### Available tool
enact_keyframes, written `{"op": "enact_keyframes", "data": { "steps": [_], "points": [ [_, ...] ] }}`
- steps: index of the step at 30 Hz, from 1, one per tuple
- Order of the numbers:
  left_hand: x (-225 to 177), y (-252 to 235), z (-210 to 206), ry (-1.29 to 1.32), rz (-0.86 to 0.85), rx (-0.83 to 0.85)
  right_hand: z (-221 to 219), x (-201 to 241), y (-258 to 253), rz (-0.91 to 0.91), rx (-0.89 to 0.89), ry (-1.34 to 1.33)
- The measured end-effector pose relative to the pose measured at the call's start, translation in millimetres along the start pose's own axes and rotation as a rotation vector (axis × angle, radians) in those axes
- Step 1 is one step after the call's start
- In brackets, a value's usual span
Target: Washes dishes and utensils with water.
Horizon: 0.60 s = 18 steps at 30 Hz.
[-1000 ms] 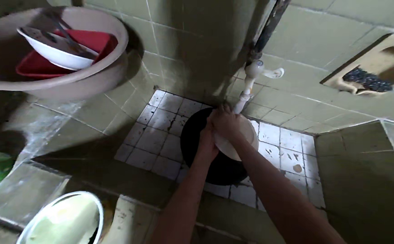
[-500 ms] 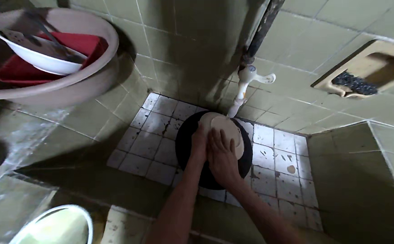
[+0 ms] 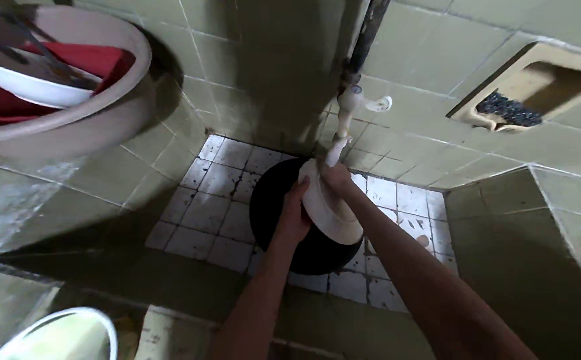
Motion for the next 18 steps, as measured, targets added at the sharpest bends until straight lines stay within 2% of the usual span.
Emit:
{"op": "enact_keyframes", "data": {
  "steps": [3, 6, 9, 11, 13, 15, 17, 18],
  "points": [
    [7.1, -9.7, 1.7, 0.099, 0.056, -0.015, -24.8, 6.9, 3.4, 0.204, 0.078, 0.073],
    [7.6, -14.7, 4.9, 0.173, 0.045, -0.007, -27.1, 13.5, 11.9, 0.263, 0.085, 0.096],
    [7.6, -21.2, 9.9, 0.271, -0.009, 0.01, -27.3, 32.0, 56.9, 0.376, 0.139, 0.238],
    [8.1, -18.4, 16.5, 0.224, -0.023, -0.018, -32.9, 32.6, 89.5, 0.498, 0.084, 0.321],
    [4.4, -10.3, 22.7, 0.13, 0.036, -0.08, -32.0, 34.7, 113.2, 0.584, 0.027, 0.425],
    [4.9, -15.3, 25.2, 0.111, 0.055, -0.138, -23.4, 52.2, 128.4, 0.709, -0.03, 0.467],
    [20.8, -32.2, 25.0, 0.084, -0.034, -0.137, -21.6, 82.9, 140.0, 0.859, -0.053, 0.407],
    [44.1, -56.2, 24.7, 0.056, -0.134, -0.147, -28.0, 100.0, 144.3, 0.928, -0.013, 0.361]
  ]
}}
Point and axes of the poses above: each hand's wrist, its own y-axis away from the middle knuckle, its own z-axis out of the back of the hand, x = y × z, the point moved 6 cm from there along -y, towards the middle knuckle, and after that the axes turned 10 degrees about -y, right-handed, at the moved point
